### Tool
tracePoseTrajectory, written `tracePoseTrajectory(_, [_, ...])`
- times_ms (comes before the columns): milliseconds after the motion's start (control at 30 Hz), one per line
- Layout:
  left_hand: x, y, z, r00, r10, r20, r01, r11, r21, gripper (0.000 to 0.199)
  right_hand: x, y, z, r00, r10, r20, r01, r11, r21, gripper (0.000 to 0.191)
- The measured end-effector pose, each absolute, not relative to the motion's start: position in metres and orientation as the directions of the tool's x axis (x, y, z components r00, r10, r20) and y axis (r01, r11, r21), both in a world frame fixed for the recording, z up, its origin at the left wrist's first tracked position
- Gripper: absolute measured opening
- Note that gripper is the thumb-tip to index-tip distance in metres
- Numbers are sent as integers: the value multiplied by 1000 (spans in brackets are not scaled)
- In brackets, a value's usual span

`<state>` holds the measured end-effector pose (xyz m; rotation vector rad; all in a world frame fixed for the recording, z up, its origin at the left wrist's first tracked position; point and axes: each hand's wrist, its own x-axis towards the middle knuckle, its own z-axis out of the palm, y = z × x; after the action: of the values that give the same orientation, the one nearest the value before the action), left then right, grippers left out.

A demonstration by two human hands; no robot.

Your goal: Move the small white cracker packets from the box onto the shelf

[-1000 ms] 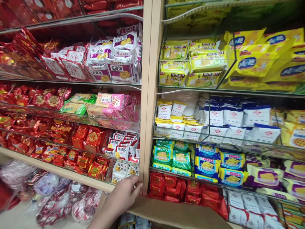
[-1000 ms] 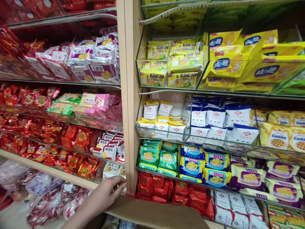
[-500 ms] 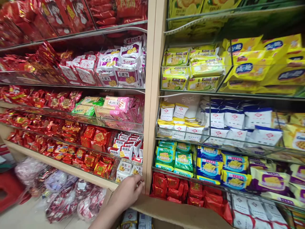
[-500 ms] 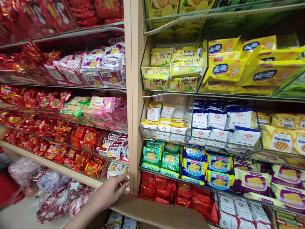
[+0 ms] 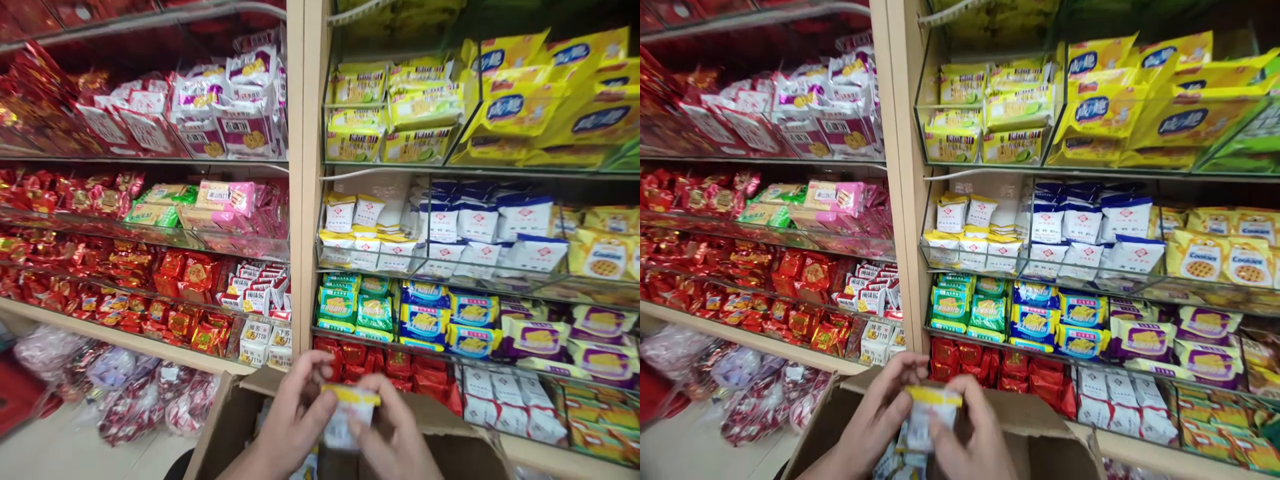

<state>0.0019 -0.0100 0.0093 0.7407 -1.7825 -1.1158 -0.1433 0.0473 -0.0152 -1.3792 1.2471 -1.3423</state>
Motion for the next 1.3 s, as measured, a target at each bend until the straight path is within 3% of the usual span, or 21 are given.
tracePoseTrajectory(100, [-26, -10, 14, -317, -884, 344, 18, 357, 934, 33, -139, 28, 6, -256, -938, 234, 84, -263, -961, 27])
tracePoseTrajectory(300, [-43, -18, 20, -270, -906, 327, 68, 320, 945, 39, -135, 4, 10, -408, -903, 132, 170, -218, -961, 36])
tracePoseTrajectory(433, [-39, -20, 9, -237, -904, 355, -5, 366, 930, 37, -132, 9, 1, -368, -925, 94, 212, -182, -960, 40])
tracePoseTrajectory(533, [-31, -22, 5, -230, -870, 437, -115, 470, 875, 36, -132, 20, -3, -236, -957, 169, 187, -216, -958, 38])
tracePoseTrajectory(600, [-20, -27, 10, -303, -829, 470, -179, 534, 827, 33, -141, 25, 3, -167, -955, 244, 85, -260, -962, 35])
tracePoseTrajectory(700, [1, -44, 20, -382, -784, 489, -303, 606, 735, 24, -167, 25, 38, -227, -868, 442, -240, -389, -889, 31])
tracePoseTrajectory(833, [27, -81, 18, -342, -823, 453, -476, 567, 672, 21, -204, -2, 125, -177, -547, 818, -663, -548, -510, 30])
tracePoseTrajectory(933, [35, -98, 1, -347, -869, 352, -481, 488, 728, 21, -222, -45, 180, -67, -443, 894, -886, -386, -258, 22])
tracePoseTrajectory(967, [36, -100, -4, -356, -878, 319, -466, 463, 754, 21, -226, -62, 192, -86, -467, 880, -915, -313, -255, 20])
tracePoseTrajectory(1133, [37, -94, -16, -394, -875, 282, -449, 451, 771, 21, -244, -137, 203, -312, -678, 665, -878, -62, -475, 23])
tracePoseTrajectory(1300, [36, -87, -14, -455, -847, 274, -518, 502, 692, 22, -243, -162, 192, -347, -712, 610, -880, 22, -475, 32])
